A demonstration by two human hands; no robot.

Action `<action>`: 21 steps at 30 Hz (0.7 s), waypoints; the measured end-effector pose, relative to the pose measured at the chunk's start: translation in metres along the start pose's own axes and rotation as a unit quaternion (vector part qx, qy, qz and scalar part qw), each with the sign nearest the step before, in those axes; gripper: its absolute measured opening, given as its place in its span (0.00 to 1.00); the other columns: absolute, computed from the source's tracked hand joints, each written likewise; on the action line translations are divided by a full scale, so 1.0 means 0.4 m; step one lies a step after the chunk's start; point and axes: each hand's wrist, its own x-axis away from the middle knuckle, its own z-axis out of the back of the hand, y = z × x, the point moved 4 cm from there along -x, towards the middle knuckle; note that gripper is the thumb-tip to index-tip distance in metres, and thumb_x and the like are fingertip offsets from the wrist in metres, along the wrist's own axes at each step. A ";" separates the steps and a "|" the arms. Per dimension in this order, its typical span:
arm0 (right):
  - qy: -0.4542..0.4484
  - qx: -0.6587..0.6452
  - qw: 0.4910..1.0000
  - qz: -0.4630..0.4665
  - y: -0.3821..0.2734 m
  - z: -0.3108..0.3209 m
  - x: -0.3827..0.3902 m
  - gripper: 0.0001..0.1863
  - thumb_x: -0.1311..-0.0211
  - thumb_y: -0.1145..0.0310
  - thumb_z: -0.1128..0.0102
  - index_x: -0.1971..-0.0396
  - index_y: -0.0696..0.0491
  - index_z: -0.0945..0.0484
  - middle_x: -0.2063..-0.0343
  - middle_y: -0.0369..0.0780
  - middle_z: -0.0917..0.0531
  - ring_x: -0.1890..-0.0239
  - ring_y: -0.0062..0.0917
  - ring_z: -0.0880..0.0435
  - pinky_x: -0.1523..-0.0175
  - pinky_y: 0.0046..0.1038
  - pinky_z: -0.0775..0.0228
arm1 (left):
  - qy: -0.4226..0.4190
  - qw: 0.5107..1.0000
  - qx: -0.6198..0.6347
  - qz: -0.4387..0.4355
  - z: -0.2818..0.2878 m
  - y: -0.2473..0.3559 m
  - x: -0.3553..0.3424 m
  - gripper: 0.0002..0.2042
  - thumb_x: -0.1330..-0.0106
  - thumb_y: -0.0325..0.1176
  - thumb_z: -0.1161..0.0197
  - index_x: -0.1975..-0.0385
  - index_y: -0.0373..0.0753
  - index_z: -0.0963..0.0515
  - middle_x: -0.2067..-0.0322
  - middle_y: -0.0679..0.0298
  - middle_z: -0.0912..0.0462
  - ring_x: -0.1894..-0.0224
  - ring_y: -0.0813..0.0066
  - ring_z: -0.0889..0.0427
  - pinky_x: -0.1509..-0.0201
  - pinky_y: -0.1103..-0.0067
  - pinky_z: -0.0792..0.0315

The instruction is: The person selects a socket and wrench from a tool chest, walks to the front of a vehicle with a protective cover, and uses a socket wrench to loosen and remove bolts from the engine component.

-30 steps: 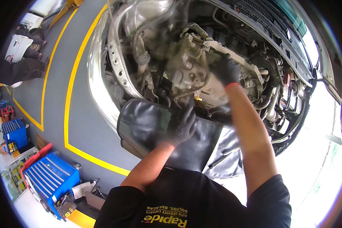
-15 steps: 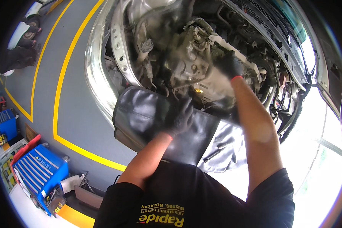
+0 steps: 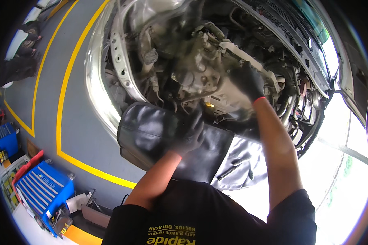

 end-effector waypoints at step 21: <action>0.155 -0.043 0.981 0.106 0.178 0.378 0.274 0.30 0.45 0.61 0.29 0.43 0.55 0.26 0.52 0.46 0.14 0.57 0.40 0.12 0.52 0.39 0.20 | -0.001 1.000 -0.020 0.006 -0.020 0.009 0.009 0.18 0.38 0.39 0.33 0.52 0.35 0.19 0.38 0.51 0.25 0.38 0.48 0.25 0.38 0.56 0.31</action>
